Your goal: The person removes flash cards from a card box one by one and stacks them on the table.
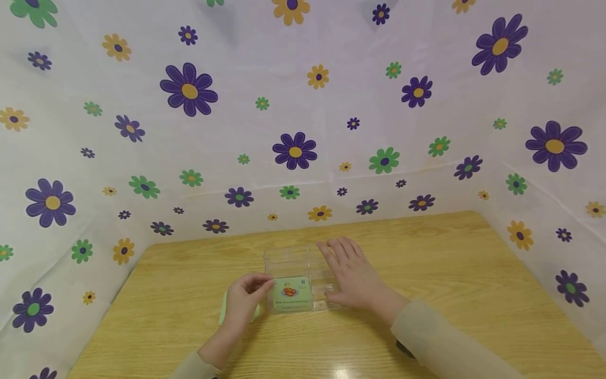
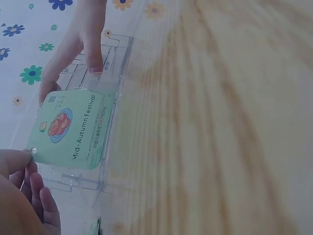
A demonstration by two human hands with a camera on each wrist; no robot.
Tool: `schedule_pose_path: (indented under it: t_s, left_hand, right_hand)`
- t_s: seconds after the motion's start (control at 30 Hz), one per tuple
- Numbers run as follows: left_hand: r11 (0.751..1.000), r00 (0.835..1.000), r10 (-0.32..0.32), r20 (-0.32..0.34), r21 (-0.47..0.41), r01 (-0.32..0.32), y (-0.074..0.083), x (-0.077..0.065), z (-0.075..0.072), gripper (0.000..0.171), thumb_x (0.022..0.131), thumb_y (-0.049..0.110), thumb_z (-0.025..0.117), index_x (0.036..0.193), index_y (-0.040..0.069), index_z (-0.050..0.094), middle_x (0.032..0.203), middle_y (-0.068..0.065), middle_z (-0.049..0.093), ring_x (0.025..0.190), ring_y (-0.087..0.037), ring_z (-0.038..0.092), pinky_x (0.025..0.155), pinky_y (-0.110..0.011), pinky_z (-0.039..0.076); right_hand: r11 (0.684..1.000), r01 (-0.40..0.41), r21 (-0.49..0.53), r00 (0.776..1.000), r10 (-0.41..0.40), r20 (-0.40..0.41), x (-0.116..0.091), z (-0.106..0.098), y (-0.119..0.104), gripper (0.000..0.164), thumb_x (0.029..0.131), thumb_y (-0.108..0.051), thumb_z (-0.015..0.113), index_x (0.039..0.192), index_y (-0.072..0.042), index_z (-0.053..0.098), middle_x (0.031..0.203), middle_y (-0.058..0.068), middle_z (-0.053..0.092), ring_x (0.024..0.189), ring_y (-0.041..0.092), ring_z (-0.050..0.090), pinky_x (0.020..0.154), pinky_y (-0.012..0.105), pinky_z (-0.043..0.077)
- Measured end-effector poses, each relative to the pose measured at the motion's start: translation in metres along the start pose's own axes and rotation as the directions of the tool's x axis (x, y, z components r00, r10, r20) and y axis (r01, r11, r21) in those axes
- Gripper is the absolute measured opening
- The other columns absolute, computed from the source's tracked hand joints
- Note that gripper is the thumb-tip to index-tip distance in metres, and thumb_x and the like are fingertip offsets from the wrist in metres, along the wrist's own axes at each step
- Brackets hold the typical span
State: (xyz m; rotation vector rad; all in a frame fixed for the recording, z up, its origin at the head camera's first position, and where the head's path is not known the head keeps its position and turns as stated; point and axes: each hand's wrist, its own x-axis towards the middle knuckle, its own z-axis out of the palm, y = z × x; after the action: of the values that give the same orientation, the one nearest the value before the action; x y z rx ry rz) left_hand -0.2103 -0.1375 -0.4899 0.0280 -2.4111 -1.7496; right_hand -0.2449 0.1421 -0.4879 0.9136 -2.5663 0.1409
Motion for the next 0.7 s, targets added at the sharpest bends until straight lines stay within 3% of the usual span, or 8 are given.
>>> schedule_pose_path:
  t_s: [0.27,0.7]
  left_hand:
    - [1.000,1.000,-0.006,-0.020,-0.010,0.006,0.0008,0.0008,-0.0013,0.007,0.094,0.002,0.079,0.100,-0.001,0.080,0.097,-0.015,0.077,0.077,-0.003,0.060,0.070,-0.015,0.052]
    - [0.999,1.000,-0.007,-0.027,-0.045,0.006,0.0067,-0.0029,-0.0026,0.014,0.095,0.005,0.079,0.105,-0.005,0.077,0.102,-0.017,0.076,0.080,-0.003,0.059,0.072,-0.015,0.051]
  right_hand:
    - [1.000,0.011,-0.001,1.000,-0.011,-0.023,0.0003,0.0009,0.0009,0.112,0.078,-0.054,0.082,0.164,-0.006,0.029,0.151,0.019,0.043,0.141,0.039,0.042,0.123,0.059,0.035]
    - [1.000,-0.004,-0.001,1.000,0.004,0.020,0.0006,-0.0013,0.0005,0.111,0.079,-0.054,0.081,0.165,-0.007,0.026,0.152,0.018,0.043,0.143,0.038,0.041,0.125,0.059,0.034]
